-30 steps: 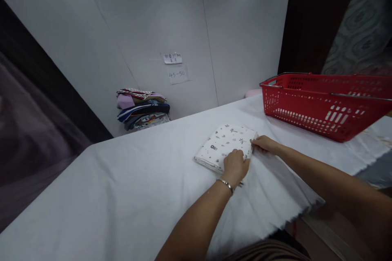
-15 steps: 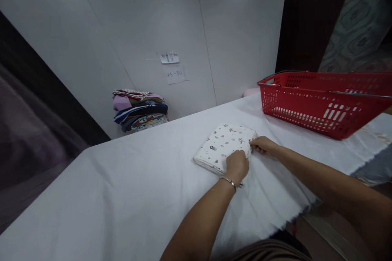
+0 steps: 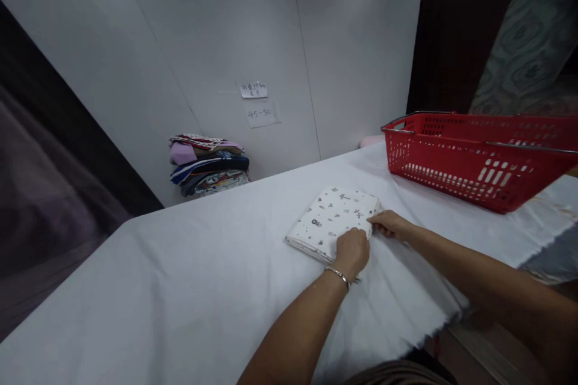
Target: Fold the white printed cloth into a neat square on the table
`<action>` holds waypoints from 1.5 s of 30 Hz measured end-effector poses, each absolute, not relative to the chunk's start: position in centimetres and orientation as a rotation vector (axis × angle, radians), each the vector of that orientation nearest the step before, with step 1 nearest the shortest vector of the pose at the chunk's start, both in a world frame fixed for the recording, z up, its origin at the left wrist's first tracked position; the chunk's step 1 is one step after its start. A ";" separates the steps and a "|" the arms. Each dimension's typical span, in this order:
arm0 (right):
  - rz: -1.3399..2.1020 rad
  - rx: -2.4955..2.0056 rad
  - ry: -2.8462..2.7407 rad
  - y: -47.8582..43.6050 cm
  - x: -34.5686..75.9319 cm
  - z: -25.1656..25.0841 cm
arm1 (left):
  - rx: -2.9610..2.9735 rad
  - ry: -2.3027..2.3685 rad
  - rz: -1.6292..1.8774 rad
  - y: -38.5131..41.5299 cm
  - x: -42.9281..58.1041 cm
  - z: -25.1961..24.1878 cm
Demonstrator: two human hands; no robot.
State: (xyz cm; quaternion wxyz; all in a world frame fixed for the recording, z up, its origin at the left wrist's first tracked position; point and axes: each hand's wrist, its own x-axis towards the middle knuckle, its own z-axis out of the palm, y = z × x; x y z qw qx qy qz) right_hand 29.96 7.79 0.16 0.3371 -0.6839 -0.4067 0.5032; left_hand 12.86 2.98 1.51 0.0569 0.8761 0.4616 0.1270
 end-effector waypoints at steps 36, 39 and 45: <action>1.069 -1.867 -1.336 11.9 27.2 1.5 | 1.727 2.101 0.497 6.6 -3.2 1.9; 1.185 -1.789 -1.355 8.2 27.1 1.5 | 1.972 2.055 0.731 4.9 -2.5 2.0; 1.523 -1.602 -1.351 1.4 25.8 1.9 | 2.544 1.397 0.769 0.4 1.6 2.1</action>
